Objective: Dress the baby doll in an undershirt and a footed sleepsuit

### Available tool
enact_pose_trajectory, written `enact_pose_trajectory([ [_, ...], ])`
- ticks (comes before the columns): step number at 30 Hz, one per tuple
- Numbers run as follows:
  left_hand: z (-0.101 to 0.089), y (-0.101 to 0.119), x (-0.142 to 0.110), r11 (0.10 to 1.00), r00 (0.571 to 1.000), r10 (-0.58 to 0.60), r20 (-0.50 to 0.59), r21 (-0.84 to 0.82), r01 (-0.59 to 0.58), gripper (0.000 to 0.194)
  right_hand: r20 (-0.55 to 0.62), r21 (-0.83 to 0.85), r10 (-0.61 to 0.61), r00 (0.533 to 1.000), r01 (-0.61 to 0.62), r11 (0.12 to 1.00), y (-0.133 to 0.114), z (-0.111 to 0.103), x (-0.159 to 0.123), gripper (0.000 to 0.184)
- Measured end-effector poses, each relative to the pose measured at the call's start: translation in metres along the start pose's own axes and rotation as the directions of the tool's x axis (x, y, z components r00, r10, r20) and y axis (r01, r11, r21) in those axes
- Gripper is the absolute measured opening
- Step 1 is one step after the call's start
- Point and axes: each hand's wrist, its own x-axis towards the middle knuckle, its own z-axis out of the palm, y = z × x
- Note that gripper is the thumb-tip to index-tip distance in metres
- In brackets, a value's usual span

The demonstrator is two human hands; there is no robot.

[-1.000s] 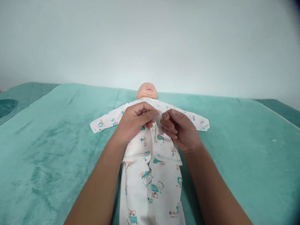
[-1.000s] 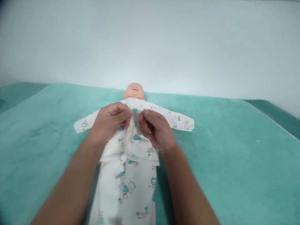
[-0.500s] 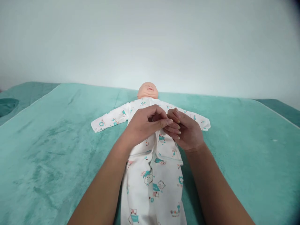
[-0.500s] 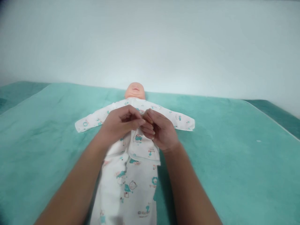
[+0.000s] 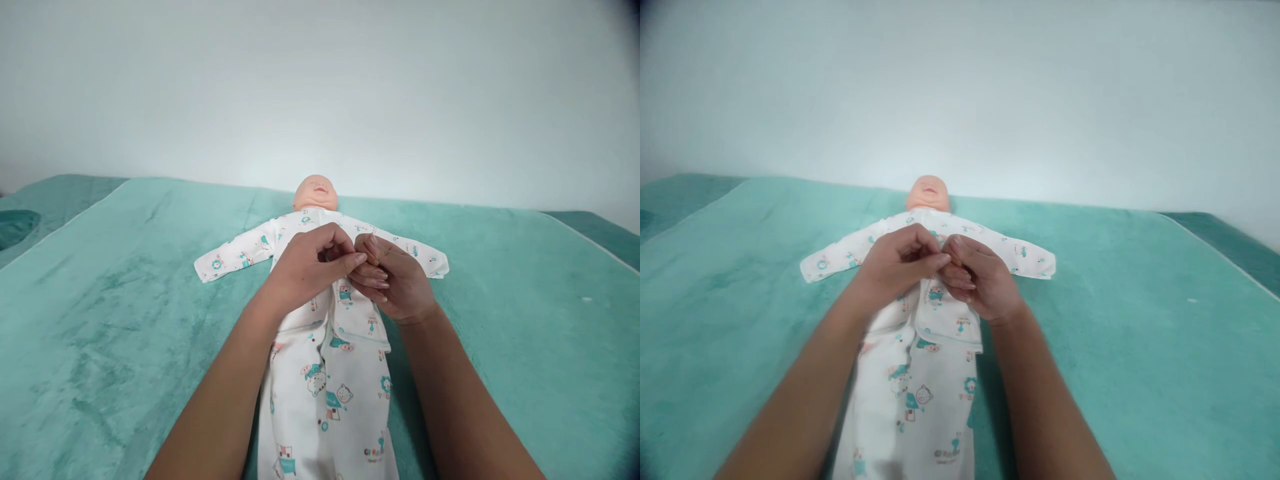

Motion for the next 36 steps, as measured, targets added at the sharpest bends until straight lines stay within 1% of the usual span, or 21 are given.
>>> enact_pose_trajectory([
  [10,0.0008,0.0056,-0.0010,0.996,0.999,-0.031,-0.005,0.079,0.032,0.019,-0.058,-0.049,0.002,0.998,-0.005,0.999,0.0011,0.0042,0.0002,0.031],
  [17,0.0007,0.0027,-0.0004,0.995,1.000,-0.015,-0.008,0.102,0.016,0.018,-0.093,-0.066,-0.001,0.996,-0.005,0.998,0.0011,0.0084,0.0012,0.032],
  [23,-0.0027,0.0036,0.0001,0.999,1.000,0.011,0.018,0.049,-0.012,0.016,-0.045,-0.045,-0.008,0.999,0.005,0.999,0.0012,0.0037,0.0012,0.031],
  [30,-0.0020,0.0029,0.0004,0.998,1.000,-0.003,0.012,0.059,0.002,0.019,0.016,-0.038,0.020,1.000,-0.020,0.999,0.0007,-0.0004,0.0011,0.031],
  [36,-0.0015,0.0038,-0.0004,0.995,1.000,-0.021,0.000,0.093,0.021,0.018,0.005,-0.046,0.028,1.000,-0.028,0.999,0.0004,-0.0002,0.0013,0.031],
])
